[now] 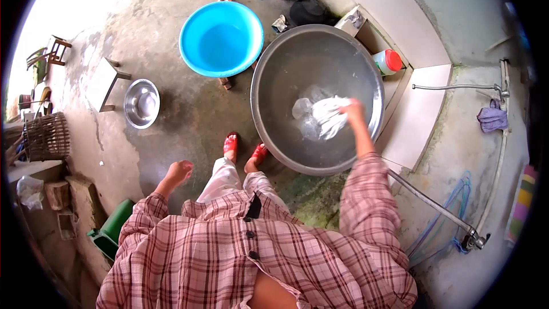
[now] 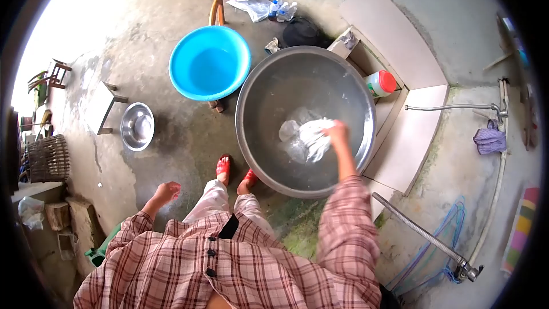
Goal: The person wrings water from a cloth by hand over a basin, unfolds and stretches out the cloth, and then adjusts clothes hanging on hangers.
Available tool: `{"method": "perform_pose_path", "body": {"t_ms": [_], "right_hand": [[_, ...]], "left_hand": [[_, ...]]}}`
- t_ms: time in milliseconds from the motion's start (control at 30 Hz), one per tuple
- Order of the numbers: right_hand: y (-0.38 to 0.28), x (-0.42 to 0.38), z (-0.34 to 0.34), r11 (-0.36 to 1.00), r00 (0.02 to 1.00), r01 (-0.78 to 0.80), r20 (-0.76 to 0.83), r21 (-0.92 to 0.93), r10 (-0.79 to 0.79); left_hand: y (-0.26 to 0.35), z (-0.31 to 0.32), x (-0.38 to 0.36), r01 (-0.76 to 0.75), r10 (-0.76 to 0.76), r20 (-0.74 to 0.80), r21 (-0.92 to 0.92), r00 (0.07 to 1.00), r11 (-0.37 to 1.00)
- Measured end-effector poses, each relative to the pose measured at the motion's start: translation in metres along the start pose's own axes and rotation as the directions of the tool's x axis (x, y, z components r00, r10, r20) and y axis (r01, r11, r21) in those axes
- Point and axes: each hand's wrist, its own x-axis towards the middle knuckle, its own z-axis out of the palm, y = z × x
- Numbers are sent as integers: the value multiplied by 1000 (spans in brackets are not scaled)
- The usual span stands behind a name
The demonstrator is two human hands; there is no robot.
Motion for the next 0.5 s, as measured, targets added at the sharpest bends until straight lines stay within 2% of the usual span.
{"method": "perform_pose_path", "body": {"t_ms": [33,67,100,133,200,333,367,467,500], "right_hand": [[-25,-6,-45,942,1000,-14,0,334,14],[-55,-22,-86,869,1000,17,-19,494,-9],[-76,-34,-113,846,984,7,-152,532,87],[-119,-66,-143,837,995,56,-98,545,-3],[-130,-86,-173,850,981,174,-167,497,-104],[-172,-133,-220,760,929,331,-334,559,-159],[-178,-141,-231,743,910,388,-355,546,-214],[-205,-165,-249,595,895,426,-414,682,-166],[-207,-168,-256,566,893,441,-407,697,-194]], "left_hand": [[4,0,3,7,-8,-8,-28,1000,1000],[9,0,4,16,-17,-11,-57,1000,998],[15,0,6,24,-25,-15,-86,1000,996],[15,0,11,36,-37,-5,-95,999,995],[13,0,17,70,-69,17,-107,997,992],[25,-6,23,72,-70,40,-41,997,997],[26,-8,26,59,-58,45,-26,997,998],[29,-13,37,37,-35,46,-24,998,999],[29,-15,40,32,-31,44,-30,999,999]]}}
